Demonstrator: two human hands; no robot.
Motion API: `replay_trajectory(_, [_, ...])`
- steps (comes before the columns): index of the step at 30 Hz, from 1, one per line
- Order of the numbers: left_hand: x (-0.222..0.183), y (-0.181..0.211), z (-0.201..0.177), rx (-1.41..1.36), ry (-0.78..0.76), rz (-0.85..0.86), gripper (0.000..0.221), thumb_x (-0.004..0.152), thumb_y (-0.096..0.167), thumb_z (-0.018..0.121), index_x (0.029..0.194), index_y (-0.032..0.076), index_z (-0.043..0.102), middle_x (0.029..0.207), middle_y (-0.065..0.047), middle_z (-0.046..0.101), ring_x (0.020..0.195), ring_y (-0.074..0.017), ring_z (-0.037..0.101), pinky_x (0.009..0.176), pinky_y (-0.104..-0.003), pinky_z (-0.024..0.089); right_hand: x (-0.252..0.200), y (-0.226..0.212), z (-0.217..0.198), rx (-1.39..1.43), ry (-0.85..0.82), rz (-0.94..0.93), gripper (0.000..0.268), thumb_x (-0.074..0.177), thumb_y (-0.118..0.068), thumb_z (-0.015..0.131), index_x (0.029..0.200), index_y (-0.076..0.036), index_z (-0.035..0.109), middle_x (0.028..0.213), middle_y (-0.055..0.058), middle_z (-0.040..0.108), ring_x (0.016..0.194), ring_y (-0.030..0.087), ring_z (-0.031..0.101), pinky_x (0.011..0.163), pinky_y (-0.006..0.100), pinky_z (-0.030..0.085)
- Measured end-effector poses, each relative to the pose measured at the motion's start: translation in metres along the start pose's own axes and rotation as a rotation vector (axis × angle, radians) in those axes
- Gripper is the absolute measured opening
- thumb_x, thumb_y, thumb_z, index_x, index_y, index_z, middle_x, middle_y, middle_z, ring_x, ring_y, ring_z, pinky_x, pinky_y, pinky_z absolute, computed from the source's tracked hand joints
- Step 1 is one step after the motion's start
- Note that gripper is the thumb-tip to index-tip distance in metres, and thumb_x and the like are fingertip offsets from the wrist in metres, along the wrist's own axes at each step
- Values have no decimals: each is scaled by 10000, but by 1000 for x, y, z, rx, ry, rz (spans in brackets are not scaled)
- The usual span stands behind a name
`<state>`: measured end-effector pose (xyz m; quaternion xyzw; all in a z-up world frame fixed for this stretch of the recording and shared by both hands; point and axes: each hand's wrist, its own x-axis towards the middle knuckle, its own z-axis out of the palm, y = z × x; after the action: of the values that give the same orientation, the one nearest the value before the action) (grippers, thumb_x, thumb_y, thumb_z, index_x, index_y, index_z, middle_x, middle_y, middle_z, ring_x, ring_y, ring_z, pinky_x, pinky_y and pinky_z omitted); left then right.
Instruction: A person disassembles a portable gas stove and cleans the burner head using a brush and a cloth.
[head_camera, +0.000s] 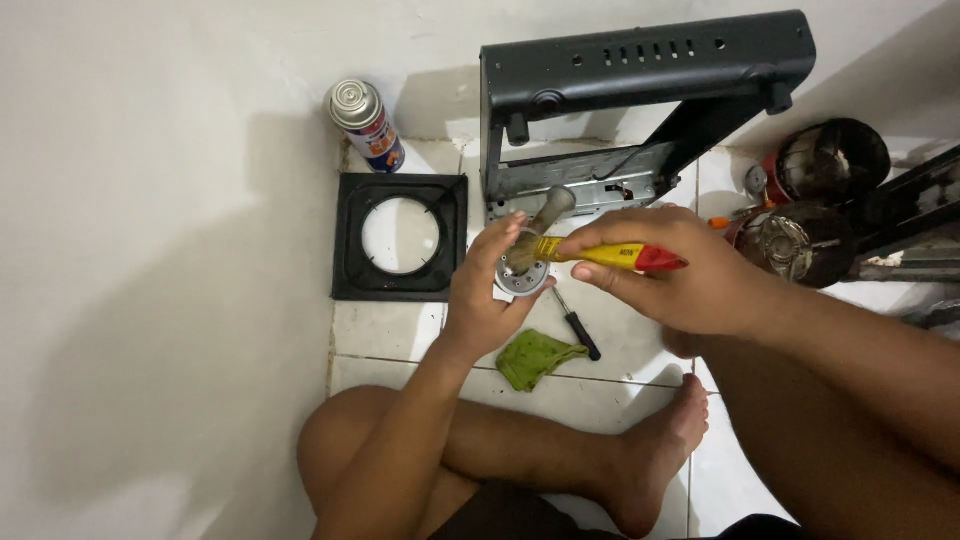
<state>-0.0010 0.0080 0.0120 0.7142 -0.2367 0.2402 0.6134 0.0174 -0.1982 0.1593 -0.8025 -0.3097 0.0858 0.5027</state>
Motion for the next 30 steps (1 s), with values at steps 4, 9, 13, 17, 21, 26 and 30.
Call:
replay_trajectory(4, [2,-2,-3,68,38,-28,696,850,38,854,1433,16,475,1427,-188,556,1303,-396,595,1081,-518,499,6,-2,-6,-60,-85,-92,250,825,-23,765,1075,-32,751,965,157,785,678,243,683,651,361,500])
replay_trajectory(9, [3,-3,-6,37,56,-56,653,865,-4,823,1420,18,478,1428,-188,556,1309,-396,589,1081,-503,495,-4,6,2,30,-62,-81,267,854,-80,767,1119,-45,766,997,191,775,907,352,771,885,493,567])
replay_trajectory(13, [4,0,-3,52,39,-34,698,829,43,871,1411,10,487,1415,-193,563,1305,-404,591,1083,-515,499,1,5,0,3,-12,-101,264,851,-38,755,1114,-15,757,967,202,763,875,365,769,895,465,570])
replay_trajectory(17, [-3,-6,3,76,14,12,699,821,42,875,1414,10,507,1405,-208,573,1298,-426,590,1069,-539,506,-1,7,-2,0,-40,-105,260,855,-67,764,1111,-25,755,974,202,764,881,362,767,869,479,577])
replay_trajectory(21, [-8,1,11,76,-66,-12,714,808,25,871,1417,6,498,1403,-219,566,1295,-448,581,1062,-583,504,-5,5,3,37,-44,-52,229,841,-52,766,1069,-38,773,934,179,775,848,339,776,862,464,576])
replay_trajectory(26, [-5,12,13,-9,37,-62,731,824,84,881,1419,-1,466,1425,-189,538,1349,-397,550,1128,-531,459,7,2,-9,-17,-122,-1,225,821,-1,752,1040,-50,764,689,39,759,424,50,533,389,171,419])
replay_trajectory(30, [-2,8,10,25,36,-53,710,843,98,872,1418,-10,469,1420,-188,541,1349,-399,547,1134,-535,451,5,-15,-9,-204,25,-73,145,825,-14,784,969,-32,785,868,175,771,806,386,772,760,468,583])
